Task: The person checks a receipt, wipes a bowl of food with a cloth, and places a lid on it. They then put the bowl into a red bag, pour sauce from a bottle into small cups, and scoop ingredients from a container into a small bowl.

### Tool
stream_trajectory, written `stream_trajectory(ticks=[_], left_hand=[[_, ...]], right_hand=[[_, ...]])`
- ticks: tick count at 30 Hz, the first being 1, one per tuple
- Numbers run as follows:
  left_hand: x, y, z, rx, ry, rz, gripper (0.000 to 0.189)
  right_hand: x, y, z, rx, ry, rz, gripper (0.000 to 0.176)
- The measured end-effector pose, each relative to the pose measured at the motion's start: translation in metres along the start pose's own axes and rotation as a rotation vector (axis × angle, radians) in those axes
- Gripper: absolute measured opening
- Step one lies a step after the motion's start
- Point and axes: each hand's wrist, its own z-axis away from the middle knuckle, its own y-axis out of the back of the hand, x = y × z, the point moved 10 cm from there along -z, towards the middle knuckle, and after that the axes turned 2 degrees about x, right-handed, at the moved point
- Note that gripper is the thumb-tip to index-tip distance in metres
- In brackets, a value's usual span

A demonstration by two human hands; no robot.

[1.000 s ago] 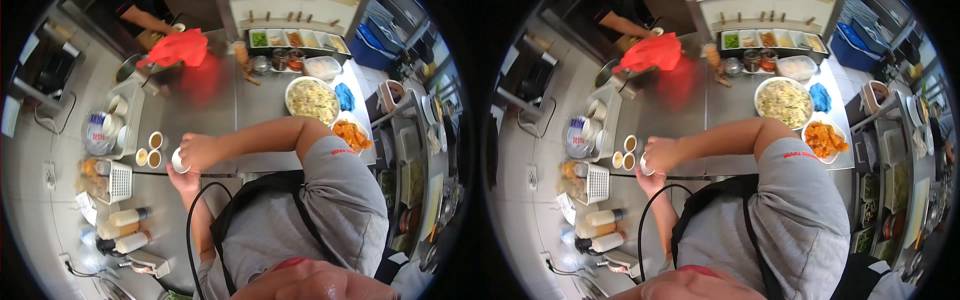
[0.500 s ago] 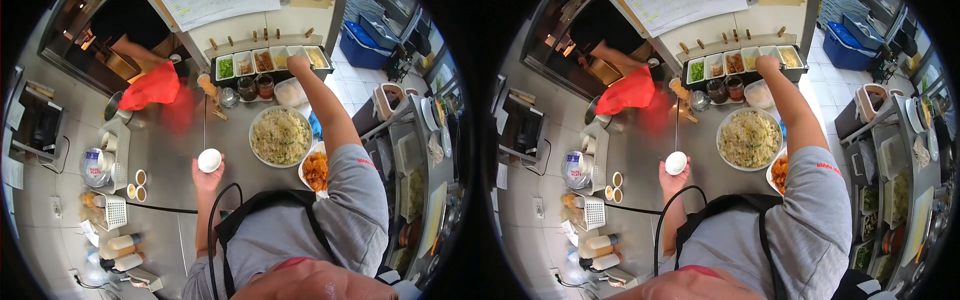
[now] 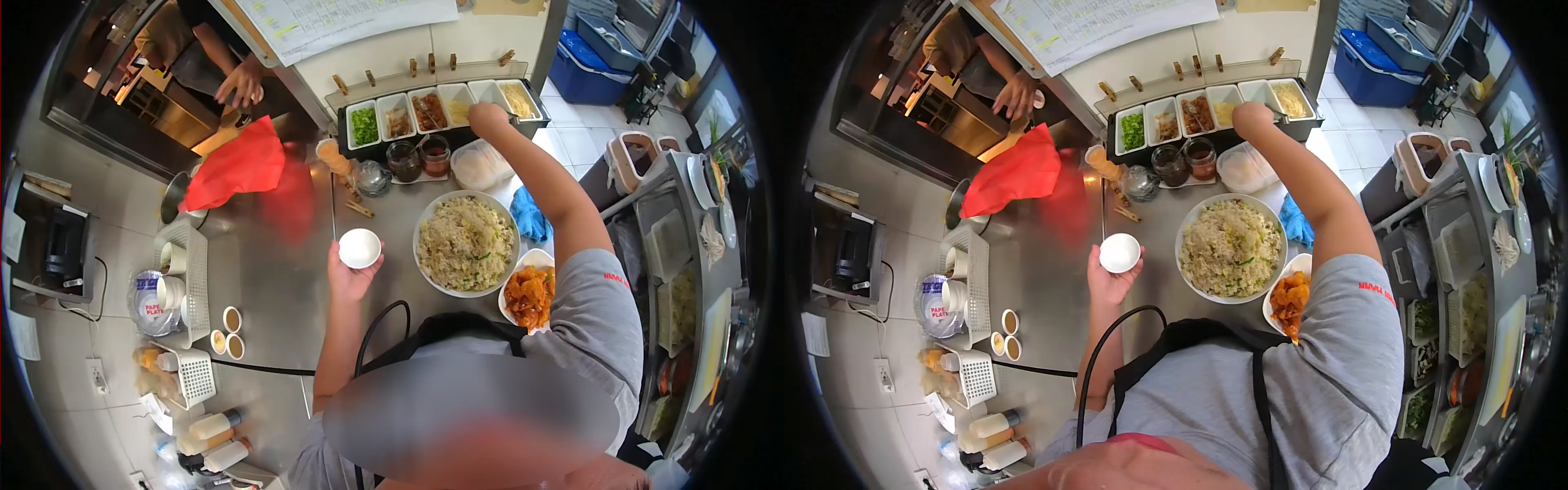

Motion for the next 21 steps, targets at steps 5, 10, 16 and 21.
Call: stream_trajectory(ticks=[5,10,16,21], left_hand=[[0.010,-0.044,-0.028,-0.110,0.001,-0.042,0.050],[0.009,-0.126,-0.078,-0.251,0.050,-0.091,0.050],[-0.016,-0.201,-0.154,-0.139,-0.027,-0.079,0.049],[-0.040,-0.234,-0.177,-0.145,-0.015,0.010,0.045]], right_hand=[[0.025,-0.030,-0.018,-0.103,0.168,0.070,0.019],[0.044,-0.003,-0.012,0.012,0.032,-0.200,0.021],[0.048,0.066,0.010,0.224,-0.086,-0.510,0.021],[0.004,0.118,0.052,0.348,0.108,-0.477,0.014]])
